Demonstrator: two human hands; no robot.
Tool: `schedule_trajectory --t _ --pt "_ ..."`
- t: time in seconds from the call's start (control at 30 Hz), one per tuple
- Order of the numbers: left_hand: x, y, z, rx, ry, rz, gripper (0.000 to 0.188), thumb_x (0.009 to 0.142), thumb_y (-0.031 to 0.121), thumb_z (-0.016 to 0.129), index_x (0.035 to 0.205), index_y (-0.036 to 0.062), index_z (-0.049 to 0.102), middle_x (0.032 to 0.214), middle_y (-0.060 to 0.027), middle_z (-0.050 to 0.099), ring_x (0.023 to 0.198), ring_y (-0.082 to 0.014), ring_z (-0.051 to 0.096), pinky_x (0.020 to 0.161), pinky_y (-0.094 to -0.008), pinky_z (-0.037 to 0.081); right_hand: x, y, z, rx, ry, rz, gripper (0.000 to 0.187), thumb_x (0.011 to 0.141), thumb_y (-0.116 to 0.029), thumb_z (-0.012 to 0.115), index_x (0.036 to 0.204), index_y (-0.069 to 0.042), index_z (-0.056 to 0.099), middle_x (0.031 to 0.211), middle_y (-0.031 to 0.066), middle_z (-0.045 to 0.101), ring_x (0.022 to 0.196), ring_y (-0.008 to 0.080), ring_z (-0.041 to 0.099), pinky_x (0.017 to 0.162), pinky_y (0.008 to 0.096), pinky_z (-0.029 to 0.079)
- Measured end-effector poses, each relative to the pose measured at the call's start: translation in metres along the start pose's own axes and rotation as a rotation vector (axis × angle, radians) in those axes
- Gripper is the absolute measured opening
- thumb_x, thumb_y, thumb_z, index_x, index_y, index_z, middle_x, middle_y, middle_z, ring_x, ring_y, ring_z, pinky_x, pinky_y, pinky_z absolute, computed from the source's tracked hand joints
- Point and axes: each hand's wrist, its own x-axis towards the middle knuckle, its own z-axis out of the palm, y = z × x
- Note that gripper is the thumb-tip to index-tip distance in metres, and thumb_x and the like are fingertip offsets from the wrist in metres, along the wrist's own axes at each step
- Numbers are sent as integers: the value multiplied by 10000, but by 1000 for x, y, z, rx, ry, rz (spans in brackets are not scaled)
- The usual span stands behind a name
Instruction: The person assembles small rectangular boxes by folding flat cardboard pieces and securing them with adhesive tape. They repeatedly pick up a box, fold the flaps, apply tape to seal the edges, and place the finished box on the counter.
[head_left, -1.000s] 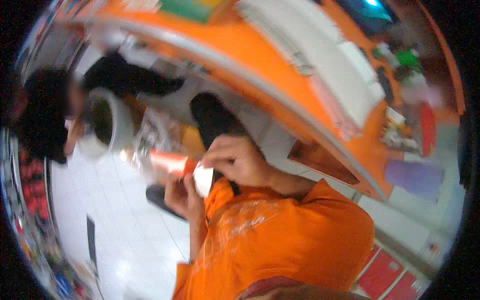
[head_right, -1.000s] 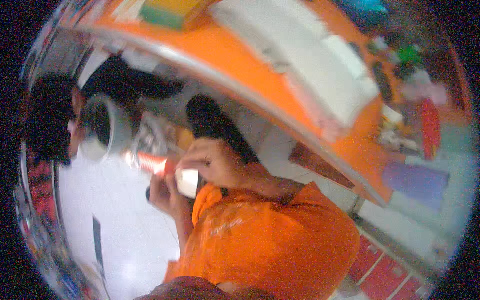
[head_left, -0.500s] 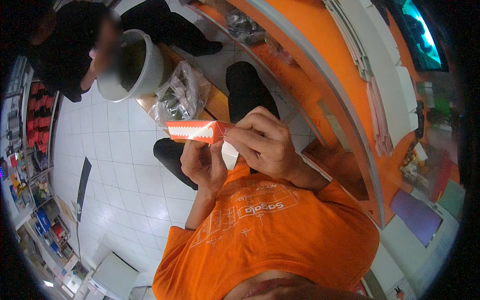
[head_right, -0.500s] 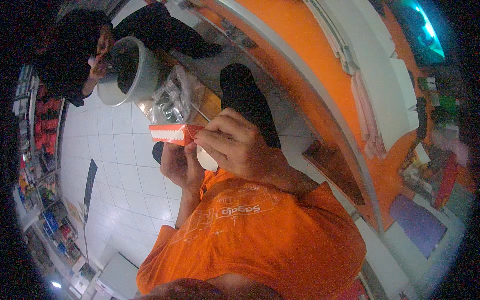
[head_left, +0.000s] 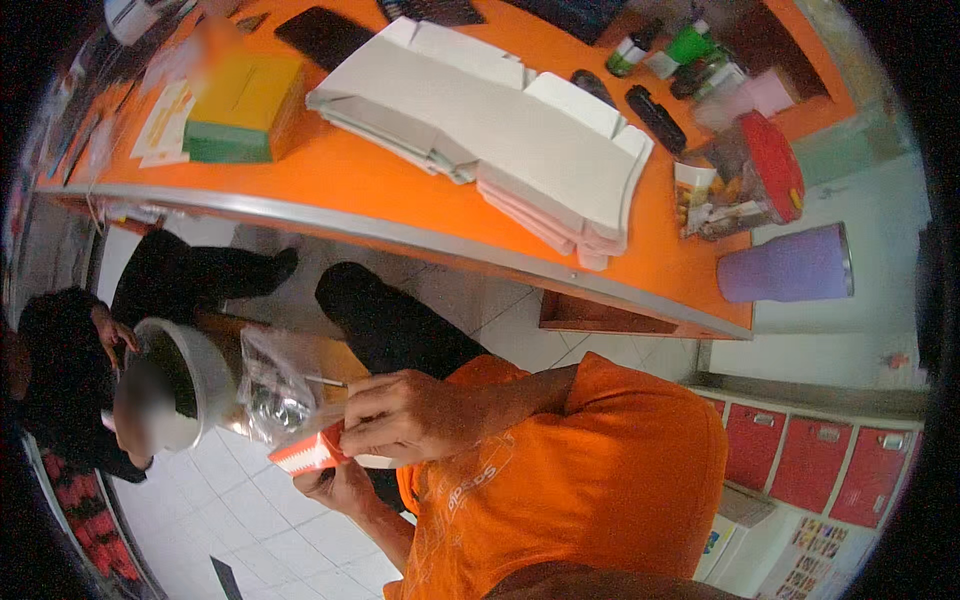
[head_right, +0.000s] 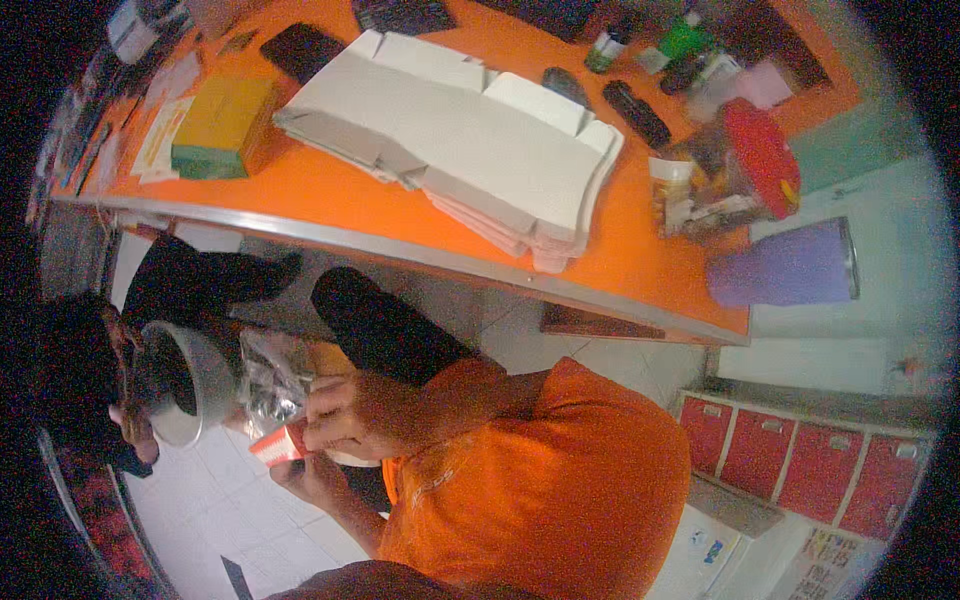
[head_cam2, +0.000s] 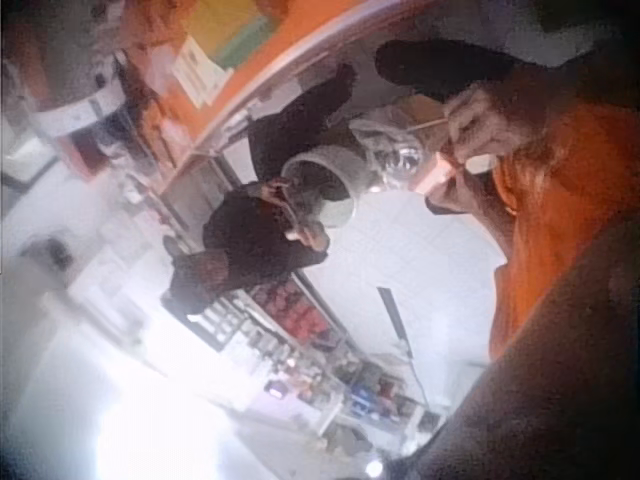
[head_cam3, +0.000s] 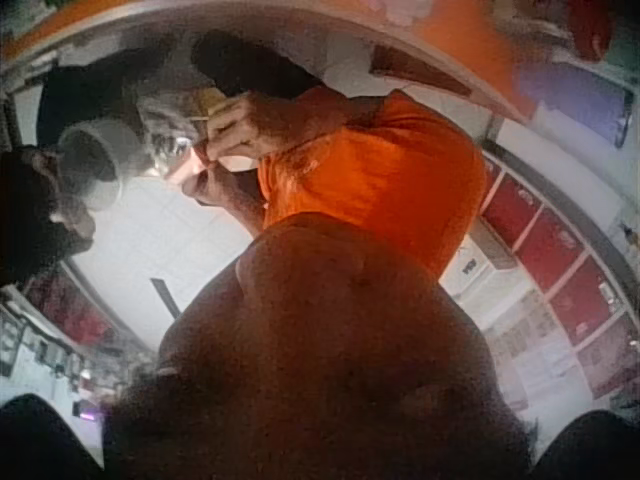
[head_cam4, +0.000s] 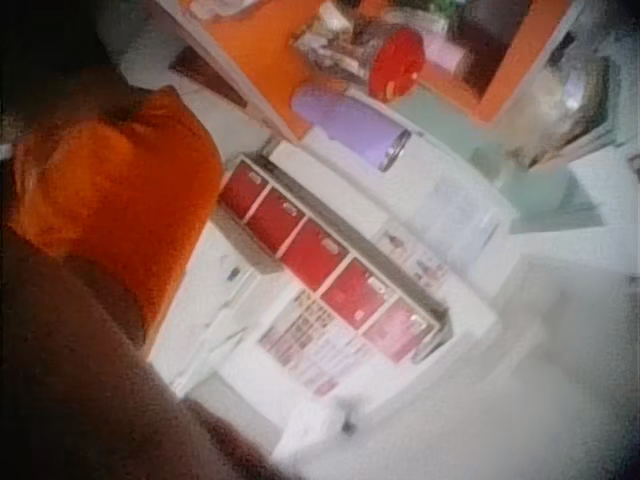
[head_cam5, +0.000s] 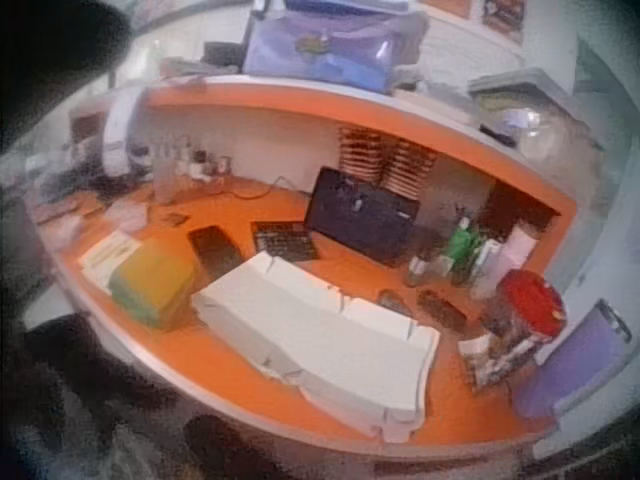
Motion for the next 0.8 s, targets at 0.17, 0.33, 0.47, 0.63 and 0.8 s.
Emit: schedule_trajectory --t 0.17,0.33,0.47,0.63,0.8 --pt "15 -1 -7 -6 24 -108 371 737 128 825 1020 -11 629 1005 -95 659 883 -199 627 825 -367 546 3 5 -3 18 25 -67 224 723 -81 783 935 -96 713 860 29 615 891 266 614 721 361 531" --pt "-1 -14 -5 -191 120 -134 584 802 131 780 1272 18 454 1119 -160 603 930 -208 626 807 -338 564 5 7 8 -18 103 -130 306 695 -175 848 940 -103 680 877 32 623 988 283 640 758 366 552" --pt "-3 -17 -10 -241 -168 -135 503 827 143 766 1216 27 469 1141 -149 595 929 -197 615 807 -334 552 6 10 8 51 130 -9 363 697 -181 871 956 -89 634 954 70 632 978 287 661 768 364 563" --pt "10 6 5 100 -59 -67 491 764 119 798 1123 -65 520 1043 -134 619 887 -203 627 766 -331 558 5 11 7 298 38 80 407 709 -143 869 1044 -51 655 1083 126 647 920 285 681 776 347 574" --pt "-10 23 6 63 -4 -191 376 859 122 719 1176 -48 607 1152 -127 662 1001 -176 633 873 -314 507 9 17 10 215 5 -82 429 765 -121 838 1160 -47 689 1117 138 673 898 279 689 770 351 570"
